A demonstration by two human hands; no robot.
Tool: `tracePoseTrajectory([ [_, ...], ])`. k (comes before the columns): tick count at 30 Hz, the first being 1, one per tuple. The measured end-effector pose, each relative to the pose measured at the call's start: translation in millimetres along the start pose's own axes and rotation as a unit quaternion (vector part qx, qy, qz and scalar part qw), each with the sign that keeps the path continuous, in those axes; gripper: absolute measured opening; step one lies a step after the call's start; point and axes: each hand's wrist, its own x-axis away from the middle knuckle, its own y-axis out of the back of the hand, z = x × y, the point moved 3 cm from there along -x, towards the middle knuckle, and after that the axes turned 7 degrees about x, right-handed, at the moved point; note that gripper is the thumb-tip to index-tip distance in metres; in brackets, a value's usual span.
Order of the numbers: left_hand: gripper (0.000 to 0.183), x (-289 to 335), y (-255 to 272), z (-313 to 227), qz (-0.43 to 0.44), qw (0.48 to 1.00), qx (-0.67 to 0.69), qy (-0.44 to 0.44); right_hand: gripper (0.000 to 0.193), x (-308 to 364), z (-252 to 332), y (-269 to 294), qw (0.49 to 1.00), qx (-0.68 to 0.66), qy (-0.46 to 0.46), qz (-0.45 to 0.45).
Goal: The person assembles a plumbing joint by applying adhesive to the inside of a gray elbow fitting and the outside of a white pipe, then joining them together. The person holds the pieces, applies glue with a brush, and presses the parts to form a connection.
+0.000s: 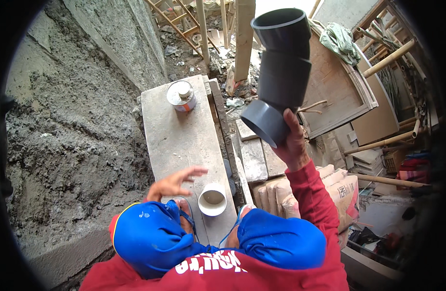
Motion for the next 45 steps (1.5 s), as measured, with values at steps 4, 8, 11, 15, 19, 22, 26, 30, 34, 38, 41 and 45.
tracePoseTrajectory([
  [4,0.102,24,-44,46,-0.079,0.994,-0.070,0.003,0.068,8,-8,19,0.999,0.005,-0.016,-0.029],
  [8,0.105,8,-69,65,-0.171,0.948,-0.263,-0.055,0.070,9,-20,26,0.998,0.007,-0.012,-0.062],
  [11,0.095,-8,-82,68,-0.208,0.931,-0.281,-0.101,0.069,9,-28,29,0.997,0.019,-0.020,-0.066],
  [15,0.091,-16,-86,55,-0.218,0.939,-0.214,-0.161,0.065,10,-34,31,0.996,0.020,-0.040,-0.075],
  [19,0.093,-17,-51,26,-0.200,0.974,0.024,-0.102,0.062,0,-33,23,0.997,0.050,-0.035,-0.050],
  [22,0.091,-20,-15,-10,-0.215,0.963,0.114,-0.113,0.062,-7,-35,9,0.995,0.091,-0.015,-0.045],
  [26,0.087,-26,8,-59,-0.199,0.970,0.054,-0.131,0.067,-22,-42,-18,0.994,0.112,0.016,-0.006],
  [30,0.085,-31,8,-84,-0.201,0.972,-0.030,-0.114,0.068,-25,-50,-36,0.993,0.111,-0.018,0.034],
  [34,0.082,-32,3,-90,-0.209,0.969,-0.058,-0.115,0.067,-25,-66,-44,0.992,0.112,-0.031,0.039],
  [38,0.083,-31,0,-88,-0.225,0.968,-0.033,-0.110,0.068,-18,-82,-44,0.993,0.115,-0.028,0.021],
  [41,0.084,-31,-1,-87,-0.225,0.968,-0.027,-0.108,0.067,-15,-87,-42,0.993,0.101,-0.051,0.023],
  [45,0.086,-34,-5,-86,-0.225,0.968,-0.025,-0.104,0.068,-11,-90,-43,0.995,0.089,-0.052,0.011],
])
